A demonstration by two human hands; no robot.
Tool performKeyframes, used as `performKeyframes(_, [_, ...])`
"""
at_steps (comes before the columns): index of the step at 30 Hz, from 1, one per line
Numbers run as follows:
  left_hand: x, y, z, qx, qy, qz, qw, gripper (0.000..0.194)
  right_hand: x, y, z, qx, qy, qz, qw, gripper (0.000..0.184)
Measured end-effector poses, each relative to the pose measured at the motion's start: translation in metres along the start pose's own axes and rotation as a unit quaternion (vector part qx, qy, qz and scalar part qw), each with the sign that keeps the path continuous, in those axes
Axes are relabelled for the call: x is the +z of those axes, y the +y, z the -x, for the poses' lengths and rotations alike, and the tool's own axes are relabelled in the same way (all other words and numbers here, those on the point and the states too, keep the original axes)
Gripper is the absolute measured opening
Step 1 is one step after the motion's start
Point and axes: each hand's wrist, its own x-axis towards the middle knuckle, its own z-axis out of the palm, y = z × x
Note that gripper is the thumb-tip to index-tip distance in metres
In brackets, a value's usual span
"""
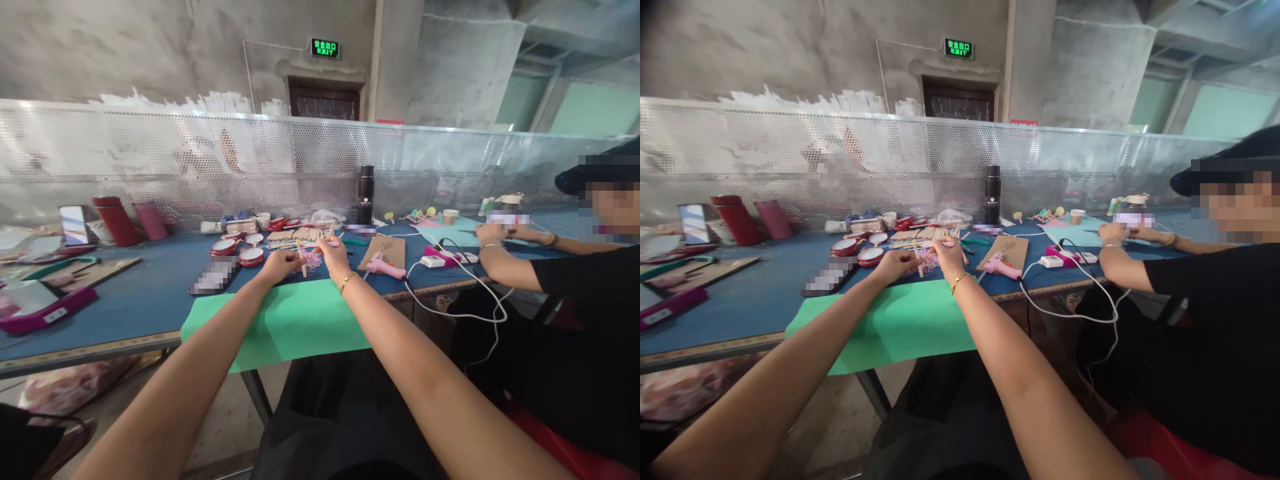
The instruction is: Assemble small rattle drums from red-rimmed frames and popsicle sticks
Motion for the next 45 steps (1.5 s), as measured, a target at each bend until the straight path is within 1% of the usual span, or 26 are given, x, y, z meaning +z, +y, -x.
performKeyframes(4, [0.0001, 0.0003, 0.0000, 0.000, -0.002, 0.001, 1.000, 0.044, 0.0005, 0.0005, 0.0003, -0.001, -0.015, 0.001, 1.000, 0.019])
performKeyframes(8, [0.0006, -0.0005, -0.0004, -0.002, 0.002, -0.002, 1.000, 0.044, 0.0003, 0.0002, 0.0003, -0.003, -0.005, -0.001, 1.000, 0.018])
performKeyframes(13, [0.0006, -0.0001, 0.0001, 0.000, -0.001, 0.001, 1.000, 0.043, 0.0004, 0.0002, 0.0004, -0.004, -0.013, -0.001, 1.000, 0.017])
performKeyframes(17, [0.0000, 0.0008, 0.0003, 0.002, -0.005, -0.001, 1.000, 0.043, 0.0004, -0.0001, 0.0002, -0.006, -0.002, -0.005, 1.000, 0.016])
performKeyframes(21, [0.0005, 0.0000, -0.0006, 0.001, -0.003, 0.001, 1.000, 0.043, 0.0009, -0.0007, 0.0003, -0.005, -0.012, -0.006, 1.000, 0.016])
performKeyframes(26, [0.0012, -0.0014, -0.0010, 0.000, 0.000, 0.001, 1.000, 0.043, 0.0003, -0.0005, 0.0002, -0.006, -0.002, -0.006, 1.000, 0.017])
performKeyframes(30, [0.0009, -0.0015, -0.0006, 0.002, -0.002, 0.001, 1.000, 0.042, -0.0001, 0.0001, 0.0000, -0.006, -0.013, -0.002, 1.000, 0.017])
performKeyframes(35, [0.0004, -0.0020, -0.0007, 0.005, -0.003, -0.005, 1.000, 0.041, -0.0001, 0.0005, -0.0006, -0.005, 0.002, -0.002, 1.000, 0.015])
performKeyframes(39, [0.0004, -0.0018, -0.0007, 0.005, -0.004, -0.003, 1.000, 0.042, 0.0008, 0.0002, -0.0006, -0.005, -0.010, -0.001, 1.000, 0.017])
performKeyframes(43, [0.0006, -0.0015, -0.0007, 0.005, -0.004, -0.002, 1.000, 0.043, 0.0003, 0.0004, -0.0008, -0.004, 0.003, 0.002, 1.000, 0.019])
performKeyframes(45, [0.0006, -0.0010, -0.0005, 0.004, -0.001, -0.002, 1.000, 0.042, 0.0002, 0.0002, -0.0004, -0.005, -0.002, 0.004, 1.000, 0.019])
